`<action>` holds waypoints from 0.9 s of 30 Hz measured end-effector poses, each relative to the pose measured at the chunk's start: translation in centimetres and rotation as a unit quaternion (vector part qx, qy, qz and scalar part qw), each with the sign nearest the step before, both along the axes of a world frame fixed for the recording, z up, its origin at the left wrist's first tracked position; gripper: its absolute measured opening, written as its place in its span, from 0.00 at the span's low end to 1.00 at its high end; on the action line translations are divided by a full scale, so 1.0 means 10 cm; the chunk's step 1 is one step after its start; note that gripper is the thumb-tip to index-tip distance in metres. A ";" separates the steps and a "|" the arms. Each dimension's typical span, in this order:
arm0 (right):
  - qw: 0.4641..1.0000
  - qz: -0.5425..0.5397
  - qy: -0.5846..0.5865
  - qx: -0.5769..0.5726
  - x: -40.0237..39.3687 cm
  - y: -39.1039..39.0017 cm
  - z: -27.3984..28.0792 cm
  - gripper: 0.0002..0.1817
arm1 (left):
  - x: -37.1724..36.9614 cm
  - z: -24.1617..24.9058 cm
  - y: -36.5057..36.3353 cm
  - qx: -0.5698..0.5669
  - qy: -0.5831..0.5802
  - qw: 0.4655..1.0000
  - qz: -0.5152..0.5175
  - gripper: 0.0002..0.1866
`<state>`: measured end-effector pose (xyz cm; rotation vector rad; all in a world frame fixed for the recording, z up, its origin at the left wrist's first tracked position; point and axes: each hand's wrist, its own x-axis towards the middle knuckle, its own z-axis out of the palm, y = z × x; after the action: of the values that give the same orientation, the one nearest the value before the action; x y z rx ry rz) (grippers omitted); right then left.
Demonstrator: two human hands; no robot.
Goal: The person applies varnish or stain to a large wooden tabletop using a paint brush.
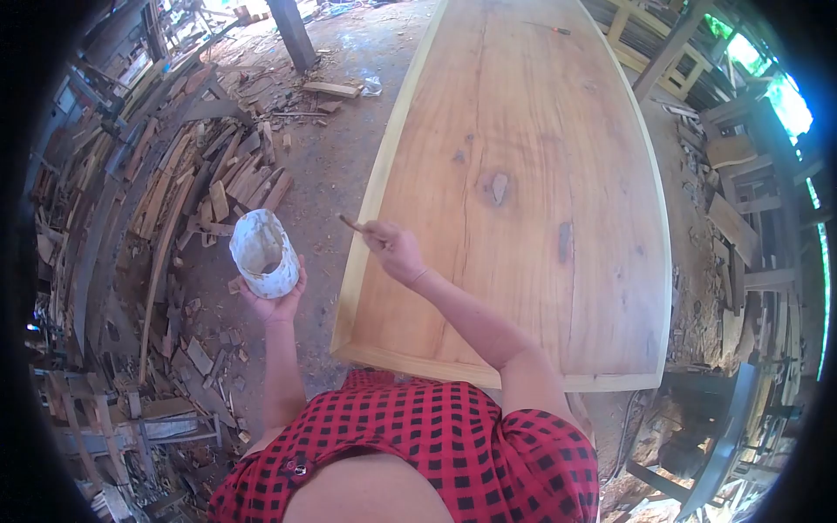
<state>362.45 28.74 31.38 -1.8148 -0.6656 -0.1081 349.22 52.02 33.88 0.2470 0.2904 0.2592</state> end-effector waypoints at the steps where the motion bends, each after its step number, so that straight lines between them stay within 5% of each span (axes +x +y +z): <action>1: 0.996 -0.020 0.057 0.062 0.09 -0.09 -0.01 0.07 | 0.01 -0.01 0.02 0.007 -0.011 1.000 -0.003 0.45; 4: 0.982 -0.128 0.098 0.098 0.55 -0.81 0.17 0.09 | -0.02 0.02 -0.01 0.012 0.005 1.000 0.029 0.45; 7: 0.948 -0.314 0.000 0.049 1.26 -1.78 -0.24 0.09 | -0.06 0.06 0.07 0.000 0.001 1.000 -0.003 0.44; 12: 0.803 -0.499 -0.030 -0.325 1.08 -2.19 -0.22 0.10 | -0.13 0.00 0.04 -0.014 0.006 1.000 -0.012 0.45; 16: 0.958 -0.229 -0.122 -0.119 0.49 -1.23 -0.45 0.06 | -0.12 0.06 0.02 -0.010 0.023 1.000 0.006 0.45; 18: 0.980 -0.080 -0.131 -0.125 -0.03 -0.68 -0.25 0.07 | -0.11 0.08 -0.02 -0.007 0.025 1.000 0.003 0.45; 20: 0.986 -0.045 -0.119 -0.106 -0.40 -0.34 -0.05 0.08 | -0.11 0.09 -0.04 -0.004 0.024 1.000 0.008 0.45; 22: 0.960 0.057 0.238 0.136 -0.52 -0.12 0.09 0.09 | -0.12 0.13 0.02 0.061 -0.022 0.997 -0.033 0.45; 24: 0.960 -0.014 0.258 0.104 -0.34 -0.43 0.32 0.08 | -0.11 0.25 -0.06 0.046 -0.014 0.999 -0.019 0.46; 27: 0.964 -0.152 0.128 0.177 0.13 -1.15 0.27 0.14 | -0.11 0.18 0.00 0.024 0.005 1.000 0.001 0.47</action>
<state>363.77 17.25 34.08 -1.5351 -0.1671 -0.1813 348.09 52.01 35.65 0.2955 0.2950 0.2673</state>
